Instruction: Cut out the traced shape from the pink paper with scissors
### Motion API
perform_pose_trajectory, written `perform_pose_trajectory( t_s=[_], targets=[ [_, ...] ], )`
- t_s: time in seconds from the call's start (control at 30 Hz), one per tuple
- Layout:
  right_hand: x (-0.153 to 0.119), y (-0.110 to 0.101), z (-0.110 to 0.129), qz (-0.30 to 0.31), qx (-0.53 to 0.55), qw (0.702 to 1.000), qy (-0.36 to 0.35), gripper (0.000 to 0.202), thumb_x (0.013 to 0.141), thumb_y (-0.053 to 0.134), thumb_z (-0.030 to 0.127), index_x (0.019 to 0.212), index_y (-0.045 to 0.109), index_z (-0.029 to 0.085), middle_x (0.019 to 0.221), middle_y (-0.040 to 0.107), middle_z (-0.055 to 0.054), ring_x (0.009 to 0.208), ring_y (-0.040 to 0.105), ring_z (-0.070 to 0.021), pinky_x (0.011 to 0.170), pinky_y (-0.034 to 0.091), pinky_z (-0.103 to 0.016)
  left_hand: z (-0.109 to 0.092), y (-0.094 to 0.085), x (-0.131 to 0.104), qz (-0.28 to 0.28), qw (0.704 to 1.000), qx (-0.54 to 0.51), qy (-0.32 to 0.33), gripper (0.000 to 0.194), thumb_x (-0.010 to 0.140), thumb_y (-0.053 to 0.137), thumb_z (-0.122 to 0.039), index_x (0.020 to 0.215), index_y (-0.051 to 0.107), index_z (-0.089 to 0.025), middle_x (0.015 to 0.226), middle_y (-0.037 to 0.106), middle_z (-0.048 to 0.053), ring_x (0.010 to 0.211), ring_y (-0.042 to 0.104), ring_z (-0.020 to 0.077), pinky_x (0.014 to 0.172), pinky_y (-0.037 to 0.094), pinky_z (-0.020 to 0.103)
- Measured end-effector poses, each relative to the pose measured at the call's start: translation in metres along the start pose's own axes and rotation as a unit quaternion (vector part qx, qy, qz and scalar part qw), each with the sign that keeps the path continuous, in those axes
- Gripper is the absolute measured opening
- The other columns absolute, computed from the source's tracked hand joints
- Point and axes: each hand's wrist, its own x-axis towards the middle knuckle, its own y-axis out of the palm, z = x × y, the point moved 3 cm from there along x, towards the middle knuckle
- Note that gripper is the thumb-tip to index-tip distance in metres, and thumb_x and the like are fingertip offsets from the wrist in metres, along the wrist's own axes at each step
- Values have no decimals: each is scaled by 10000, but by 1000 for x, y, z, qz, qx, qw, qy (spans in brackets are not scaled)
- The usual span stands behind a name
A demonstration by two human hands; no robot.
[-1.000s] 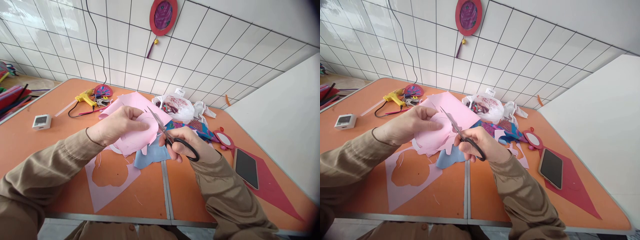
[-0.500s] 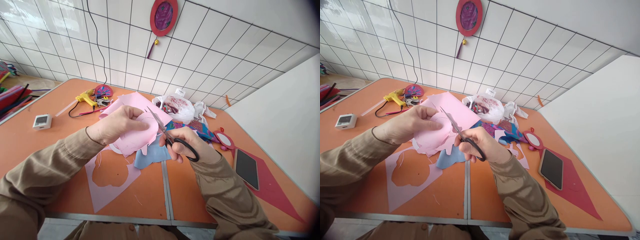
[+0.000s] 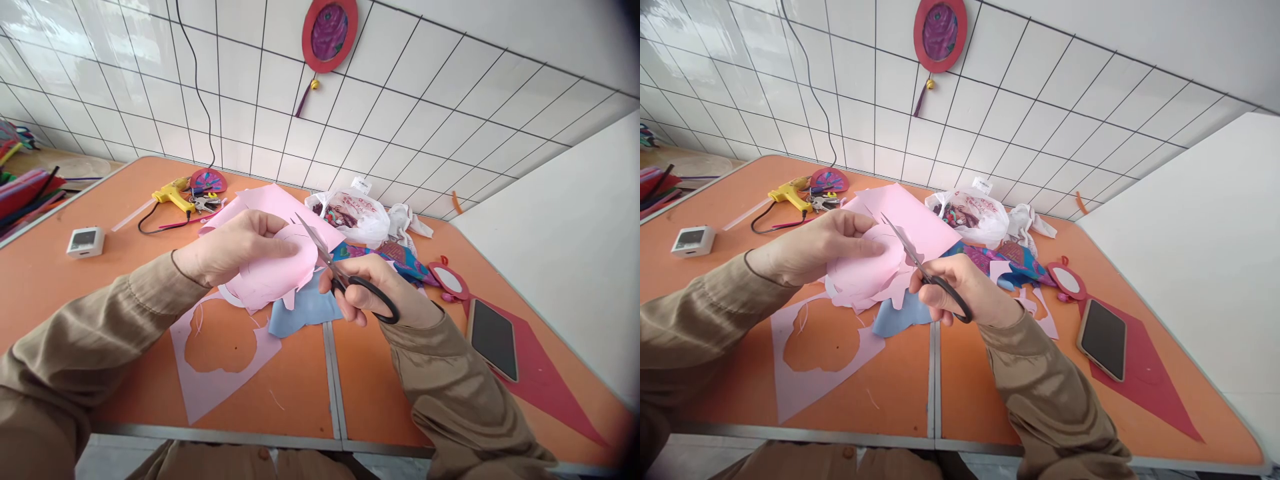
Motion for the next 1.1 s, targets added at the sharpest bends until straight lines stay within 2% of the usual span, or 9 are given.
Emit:
perform_pose_trajectory(
  t_s=[0.17,0.5,0.77,1.1],
  targets=[
    [0,0,0,5,5,1000,2,641,723,716,739,911,651,130,553,622,17,405,539,-91,415,398,-213,2,-1,0,-1,1000,-12,4,297,870,673,-321,636,674,-137,582,636,32,448,538,93,386,370,180],
    [0,1,-2,-1,6,1000,3,640,709,726,738,903,659,131,544,622,17,393,535,-94,395,395,-212,2,-2,1,-6,1000,-20,-12,240,851,682,-294,672,706,-135,619,665,43,488,575,108,420,408,190],
    [0,3,-1,-7,0,1000,18,641,697,738,735,891,660,130,531,622,16,392,537,-94,394,406,-211,0,-9,4,-21,999,31,-3,225,800,736,-321,695,720,-123,593,614,40,480,516,101,412,342,203],
    [1,4,-4,-13,5,1000,14,640,688,740,739,885,662,134,521,614,20,377,521,-91,374,395,-205,-2,-11,3,-19,998,62,4,265,829,712,-349,698,729,-119,585,614,45,458,506,95,399,328,203]
  ],
)
